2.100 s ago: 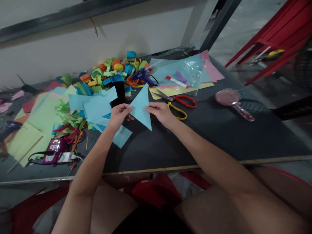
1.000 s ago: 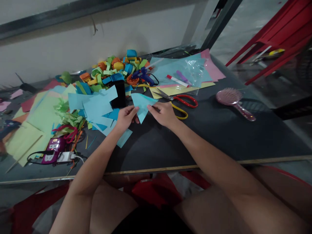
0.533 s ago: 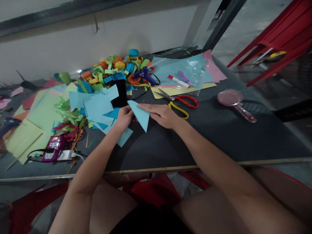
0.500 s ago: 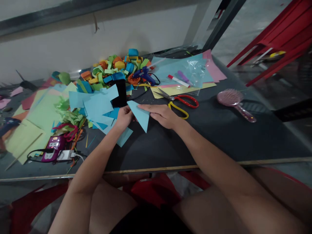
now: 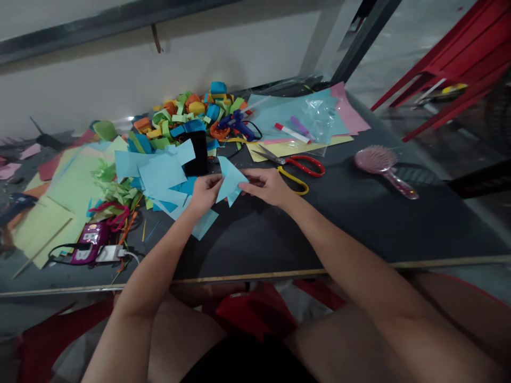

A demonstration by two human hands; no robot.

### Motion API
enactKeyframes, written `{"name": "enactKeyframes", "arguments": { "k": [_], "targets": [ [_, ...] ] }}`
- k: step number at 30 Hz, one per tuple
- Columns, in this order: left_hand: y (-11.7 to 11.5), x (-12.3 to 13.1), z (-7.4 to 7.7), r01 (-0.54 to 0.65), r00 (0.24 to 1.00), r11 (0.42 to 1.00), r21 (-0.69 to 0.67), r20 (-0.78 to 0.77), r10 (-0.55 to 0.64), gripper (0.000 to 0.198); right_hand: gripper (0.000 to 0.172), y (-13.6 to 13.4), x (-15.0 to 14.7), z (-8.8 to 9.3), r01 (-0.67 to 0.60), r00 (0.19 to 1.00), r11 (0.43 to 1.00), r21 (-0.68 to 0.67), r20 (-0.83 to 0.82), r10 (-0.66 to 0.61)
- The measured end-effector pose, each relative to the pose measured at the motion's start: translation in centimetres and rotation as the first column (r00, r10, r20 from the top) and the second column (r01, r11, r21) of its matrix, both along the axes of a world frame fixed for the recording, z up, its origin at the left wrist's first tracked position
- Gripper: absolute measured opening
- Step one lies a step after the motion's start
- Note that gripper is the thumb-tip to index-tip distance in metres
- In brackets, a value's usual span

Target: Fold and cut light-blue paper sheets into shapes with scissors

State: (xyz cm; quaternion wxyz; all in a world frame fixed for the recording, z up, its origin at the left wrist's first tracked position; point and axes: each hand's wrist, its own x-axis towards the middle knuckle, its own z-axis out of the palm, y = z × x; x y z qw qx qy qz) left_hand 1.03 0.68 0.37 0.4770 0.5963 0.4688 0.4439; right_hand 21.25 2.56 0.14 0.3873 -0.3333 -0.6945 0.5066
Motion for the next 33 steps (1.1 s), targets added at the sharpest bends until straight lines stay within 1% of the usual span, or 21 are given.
{"name": "enactKeyframes", "arguments": {
  "k": [3,6,9,12,14,17,20,23,25,30,33],
  "targets": [
    [0.1,-0.3,-0.4,-0.013,0.998,0.999,0.036,-0.067,0.015,0.038,0.045,0.5,0.1,0.0,-0.021,0.993,0.991,-0.133,-0.116,0.006],
    [0.0,-0.5,-0.3,0.024,0.990,0.999,0.043,-0.136,-0.018,0.034,0.042,0.8,0.1,0.2,-0.085,0.987,0.969,-0.232,-0.155,0.049],
    [-0.4,-0.5,0.1,0.033,0.986,0.998,0.044,-0.166,-0.025,0.033,0.042,0.8,0.1,0.4,-0.120,0.981,0.945,-0.304,-0.185,0.065],
    [-0.6,-0.5,0.4,0.035,0.981,0.997,0.063,-0.191,-0.022,0.030,0.047,0.7,0.1,0.6,-0.147,0.972,0.908,-0.392,-0.226,0.060],
    [-0.7,-0.6,0.5,0.037,0.977,0.997,0.071,-0.210,-0.021,0.029,0.050,0.7,0.1,0.6,-0.146,0.974,0.876,-0.460,-0.224,0.045],
    [-0.6,-0.8,0.6,0.077,0.963,0.994,0.079,-0.265,-0.053,0.030,0.047,0.7,0.2,0.5,-0.141,0.979,0.834,-0.534,-0.201,0.037],
    [-0.4,-1.1,0.7,0.113,0.959,0.991,0.077,-0.271,-0.088,0.022,0.038,0.8,0.0,0.4,-0.141,0.983,0.826,-0.546,-0.179,0.050],
    [-0.3,-1.2,0.8,0.133,0.970,0.989,0.064,-0.215,-0.116,0.027,0.034,0.7,-0.2,0.3,-0.128,0.985,0.845,-0.520,-0.166,0.047],
    [-0.3,-1.1,1.0,0.127,0.975,0.990,0.054,-0.192,-0.115,0.030,0.037,0.7,-0.3,0.3,-0.149,0.981,0.845,-0.514,-0.187,0.060],
    [-0.3,-0.9,1.5,0.084,0.982,0.996,-0.006,-0.168,-0.083,0.035,0.054,0.8,0.1,0.3,-0.274,0.956,0.822,-0.499,-0.236,0.175],
    [-0.2,-1.0,1.3,0.099,0.986,0.995,0.007,-0.136,-0.097,0.035,0.056,0.8,0.1,0.2,-0.283,0.956,0.825,-0.489,-0.219,0.198]
  ]
}}
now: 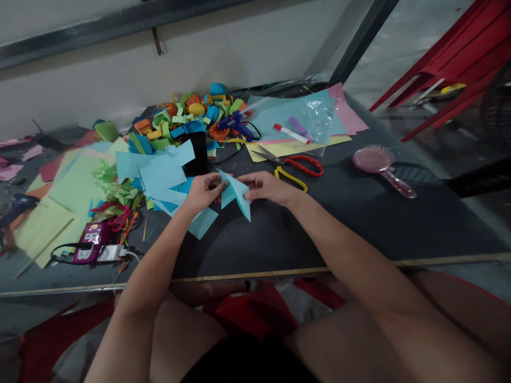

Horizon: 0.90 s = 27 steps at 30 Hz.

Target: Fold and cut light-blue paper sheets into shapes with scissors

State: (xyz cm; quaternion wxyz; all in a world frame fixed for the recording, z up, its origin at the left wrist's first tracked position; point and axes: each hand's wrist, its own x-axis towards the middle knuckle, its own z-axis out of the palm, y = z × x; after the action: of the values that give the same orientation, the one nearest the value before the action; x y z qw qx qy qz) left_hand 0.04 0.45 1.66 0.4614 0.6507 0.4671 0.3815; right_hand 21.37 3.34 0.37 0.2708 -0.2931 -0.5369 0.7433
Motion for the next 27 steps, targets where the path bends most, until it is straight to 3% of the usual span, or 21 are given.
{"name": "enactKeyframes", "arguments": {
  "k": [11,27],
  "targets": [
    [0.3,-0.2,-1.2,0.011,0.998,1.000,0.022,-0.059,-0.010,0.029,0.038,-0.1,-0.2,-0.4,0.053,0.996,0.994,0.094,0.073,-0.060],
    [0.3,-0.3,-1.3,0.013,0.998,1.000,0.015,-0.057,-0.012,0.033,0.051,0.0,-0.5,-0.1,0.108,0.989,0.994,0.010,0.102,-0.109]
  ]
}}
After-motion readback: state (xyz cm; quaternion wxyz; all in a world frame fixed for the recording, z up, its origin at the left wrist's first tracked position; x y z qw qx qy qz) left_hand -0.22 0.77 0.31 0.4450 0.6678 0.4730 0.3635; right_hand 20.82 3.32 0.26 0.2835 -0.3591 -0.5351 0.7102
